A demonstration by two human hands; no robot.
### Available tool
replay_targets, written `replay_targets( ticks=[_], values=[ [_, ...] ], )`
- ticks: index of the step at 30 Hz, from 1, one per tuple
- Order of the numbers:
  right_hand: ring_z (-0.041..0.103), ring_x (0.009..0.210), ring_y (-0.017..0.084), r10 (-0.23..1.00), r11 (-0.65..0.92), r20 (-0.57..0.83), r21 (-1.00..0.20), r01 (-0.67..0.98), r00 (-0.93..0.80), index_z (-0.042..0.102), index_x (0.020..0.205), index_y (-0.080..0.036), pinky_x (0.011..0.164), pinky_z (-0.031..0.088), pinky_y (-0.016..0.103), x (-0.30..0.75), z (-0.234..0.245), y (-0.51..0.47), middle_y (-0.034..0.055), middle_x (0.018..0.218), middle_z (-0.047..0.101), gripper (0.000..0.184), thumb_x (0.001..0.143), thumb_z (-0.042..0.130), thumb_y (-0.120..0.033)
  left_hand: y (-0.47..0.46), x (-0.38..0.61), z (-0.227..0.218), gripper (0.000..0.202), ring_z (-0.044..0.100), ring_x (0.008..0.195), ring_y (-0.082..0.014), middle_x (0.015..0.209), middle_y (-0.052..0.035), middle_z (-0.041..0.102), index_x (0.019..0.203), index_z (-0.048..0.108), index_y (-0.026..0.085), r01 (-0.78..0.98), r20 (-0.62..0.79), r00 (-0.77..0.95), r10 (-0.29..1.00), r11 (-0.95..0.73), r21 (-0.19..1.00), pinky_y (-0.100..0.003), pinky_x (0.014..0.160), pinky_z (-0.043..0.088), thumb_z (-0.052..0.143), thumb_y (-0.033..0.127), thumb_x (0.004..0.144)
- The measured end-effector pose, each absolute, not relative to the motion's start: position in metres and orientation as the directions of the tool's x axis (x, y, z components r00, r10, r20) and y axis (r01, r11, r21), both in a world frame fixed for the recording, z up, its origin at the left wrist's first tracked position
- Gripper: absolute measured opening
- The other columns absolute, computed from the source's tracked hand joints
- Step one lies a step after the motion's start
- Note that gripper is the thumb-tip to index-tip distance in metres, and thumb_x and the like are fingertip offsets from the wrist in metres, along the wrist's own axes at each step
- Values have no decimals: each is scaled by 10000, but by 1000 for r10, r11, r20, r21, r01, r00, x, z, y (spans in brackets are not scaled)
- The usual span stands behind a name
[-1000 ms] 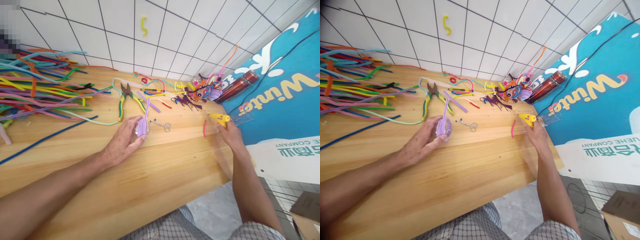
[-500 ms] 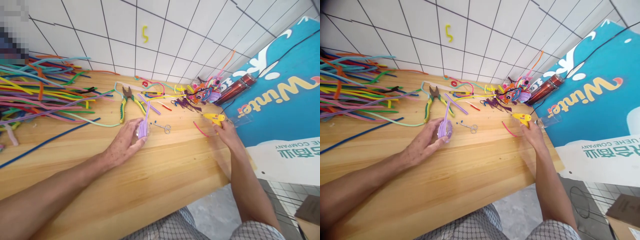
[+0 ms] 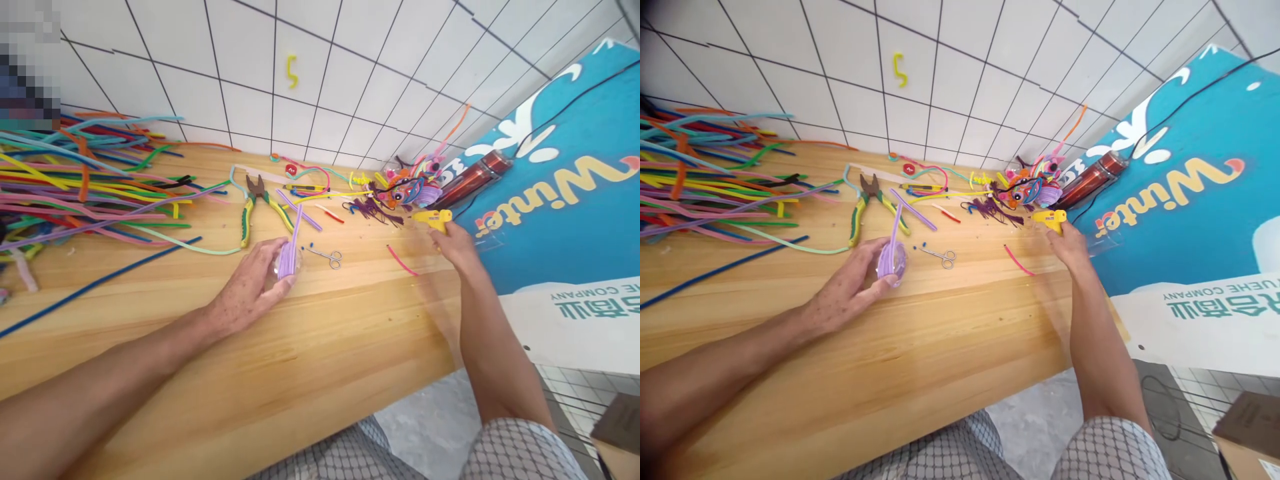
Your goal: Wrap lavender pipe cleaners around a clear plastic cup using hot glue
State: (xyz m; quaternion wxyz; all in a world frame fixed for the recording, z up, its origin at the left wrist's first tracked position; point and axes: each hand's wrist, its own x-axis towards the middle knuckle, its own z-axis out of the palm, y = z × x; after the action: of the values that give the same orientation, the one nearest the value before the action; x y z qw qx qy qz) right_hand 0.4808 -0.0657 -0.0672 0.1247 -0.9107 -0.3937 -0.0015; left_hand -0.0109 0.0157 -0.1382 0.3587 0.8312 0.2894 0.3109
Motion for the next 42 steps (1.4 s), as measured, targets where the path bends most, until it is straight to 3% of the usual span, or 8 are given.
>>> replay_targets(
  ticks=[6, 9, 14, 18, 24, 30, 38, 42],
  values=[
    [682, 826, 271, 728, -570, 173, -385, 726, 664, 631, 733, -258, 774, 519, 397, 435, -31, -109, 86, 875, 774, 317, 953, 596, -483, 15, -12, -136, 627, 590, 1496, -353, 1600, -193, 596, 1598, 470, 187, 262, 289, 645, 708, -560, 786, -592, 1311, 477, 618, 459, 1052],
    [702, 837, 302, 808, -441, 180, -448, 778, 561, 696, 759, -259, 774, 535, 426, 401, -28, -110, 98, 870, 783, 337, 932, 625, -540, 14, -11, -135, 625, 590, 1490, -337, 1595, -194, 596, 1601, 457, 195, 279, 284, 630, 723, -552, 786, -575, 1299, 486, 623, 460, 1059],
    [765, 879, 316, 939, -209, 108, -572, 793, 326, 810, 996, -260, 751, 595, 424, 331, -43, -91, 83, 975, 839, 372, 871, 682, -586, 14, -9, -141, 656, 582, 1500, -324, 1584, -206, 599, 1606, 457, 161, 232, 357, 602, 715, -584, 778, -529, 1308, 470, 639, 439, 1041],
    [749, 725, 279, 981, -104, 63, -627, 772, 184, 799, 849, -252, 624, 577, 364, 285, -57, -74, 54, 800, 819, 361, 821, 746, -608, 15, -8, -143, 664, 563, 1523, -345, 1598, -224, 585, 1616, 444, 162, 227, 389, 600, 699, -615, 755, -542, 1300, 476, 654, 400, 1033],
    [745, 609, 269, 959, -146, 102, -625, 767, 266, 776, 707, -245, 521, 550, 337, 262, -71, -63, 33, 671, 789, 360, 753, 829, -598, 13, -5, -141, 640, 588, 1478, -356, 1560, -219, 607, 1605, 440, 177, 224, 410, 595, 691, -632, 742, -560, 1271, 500, 643, 403, 1042],
    [813, 745, 323, 936, -142, 149, -671, 728, 320, 758, 705, -267, 646, 647, 397, 256, -76, -60, 49, 771, 832, 270, 751, 815, -526, 14, -2, -145, 612, 535, 1521, -376, 1561, -244, 563, 1552, 460, 160, 200, 489, 547, 679, -673, 712, -609, 1289, 477, 665, 374, 1017],
    [804, 731, 309, 952, -132, 140, -609, 782, 271, 765, 771, -250, 639, 627, 393, 260, -95, -63, 42, 767, 821, 262, 822, 796, -505, 15, -1, -145, 536, 565, 1487, -329, 1540, -208, 574, 1567, 443, 207, 135, 557, 541, 630, -719, 682, -566, 1260, 523, 593, 353, 1073],
    [825, 844, 329, 957, -101, 155, -615, 782, 245, 790, 876, -268, 730, 661, 421, 258, -98, -63, 54, 900, 858, 253, 858, 798, -520, 15, -2, -144, 512, 536, 1520, -337, 1565, -199, 569, 1567, 462, 245, 96, 531, 575, 622, -696, 711, -590, 1274, 499, 593, 371, 1089]
  ],
)
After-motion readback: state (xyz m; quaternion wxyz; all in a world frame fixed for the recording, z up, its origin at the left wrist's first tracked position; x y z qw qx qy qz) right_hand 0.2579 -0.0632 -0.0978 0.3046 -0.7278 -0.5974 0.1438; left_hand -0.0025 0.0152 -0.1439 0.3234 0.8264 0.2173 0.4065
